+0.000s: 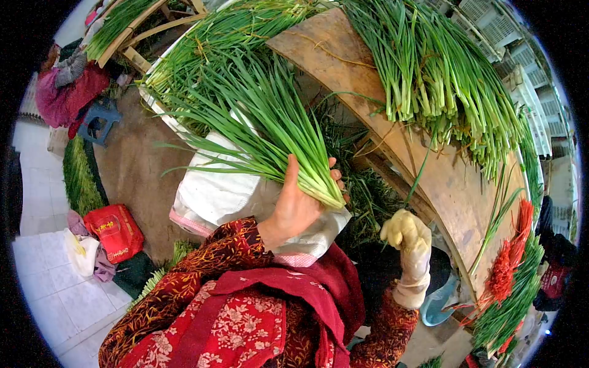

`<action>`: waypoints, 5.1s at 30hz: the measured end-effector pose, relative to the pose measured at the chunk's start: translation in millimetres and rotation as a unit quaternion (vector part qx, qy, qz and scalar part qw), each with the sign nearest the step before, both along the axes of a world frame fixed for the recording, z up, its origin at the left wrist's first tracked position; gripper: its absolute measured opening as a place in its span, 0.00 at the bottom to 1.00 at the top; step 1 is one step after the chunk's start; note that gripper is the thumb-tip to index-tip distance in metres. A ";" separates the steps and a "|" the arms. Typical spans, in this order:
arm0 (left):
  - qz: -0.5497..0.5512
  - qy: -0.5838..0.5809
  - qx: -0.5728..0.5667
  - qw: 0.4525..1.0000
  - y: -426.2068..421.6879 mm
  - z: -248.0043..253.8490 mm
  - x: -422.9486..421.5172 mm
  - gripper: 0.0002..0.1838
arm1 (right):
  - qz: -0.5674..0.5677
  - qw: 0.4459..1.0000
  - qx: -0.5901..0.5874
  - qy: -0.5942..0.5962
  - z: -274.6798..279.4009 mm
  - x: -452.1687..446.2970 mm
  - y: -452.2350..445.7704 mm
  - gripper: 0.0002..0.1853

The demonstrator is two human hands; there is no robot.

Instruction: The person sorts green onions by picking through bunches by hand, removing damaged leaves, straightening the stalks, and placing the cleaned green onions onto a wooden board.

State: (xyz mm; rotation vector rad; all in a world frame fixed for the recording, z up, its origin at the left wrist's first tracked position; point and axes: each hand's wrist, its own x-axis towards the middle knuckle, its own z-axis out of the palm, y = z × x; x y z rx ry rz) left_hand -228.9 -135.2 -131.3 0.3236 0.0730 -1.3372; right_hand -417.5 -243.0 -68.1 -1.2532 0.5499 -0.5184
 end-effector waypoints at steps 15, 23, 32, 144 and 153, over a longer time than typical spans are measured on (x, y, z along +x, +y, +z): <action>0.107 -0.176 -0.005 0.979 17.7 54.3 -3.4 0.13 | -0.032 0.895 -0.425 0.130 27.8 59.9 33.0 0.17; 0.087 -0.372 -0.267 0.885 -20.5 162.8 -41.5 0.15 | -0.156 0.931 -0.308 0.119 16.0 -36.2 57.9 0.11; -0.367 -0.260 -0.264 0.853 -152.1 163.9 -202.6 0.17 | -0.531 0.764 -0.323 0.172 19.3 -170.4 24.7 0.07; -0.074 -0.573 0.000 0.816 -37.2 42.4 5.3 0.12 | -0.118 0.883 -0.388 0.237 71.9 35.2 -31.3 0.10; 0.023 -0.432 0.035 0.901 -72.0 56.3 62.4 0.14 | -0.106 0.903 -0.289 0.301 44.1 119.5 -66.4 0.18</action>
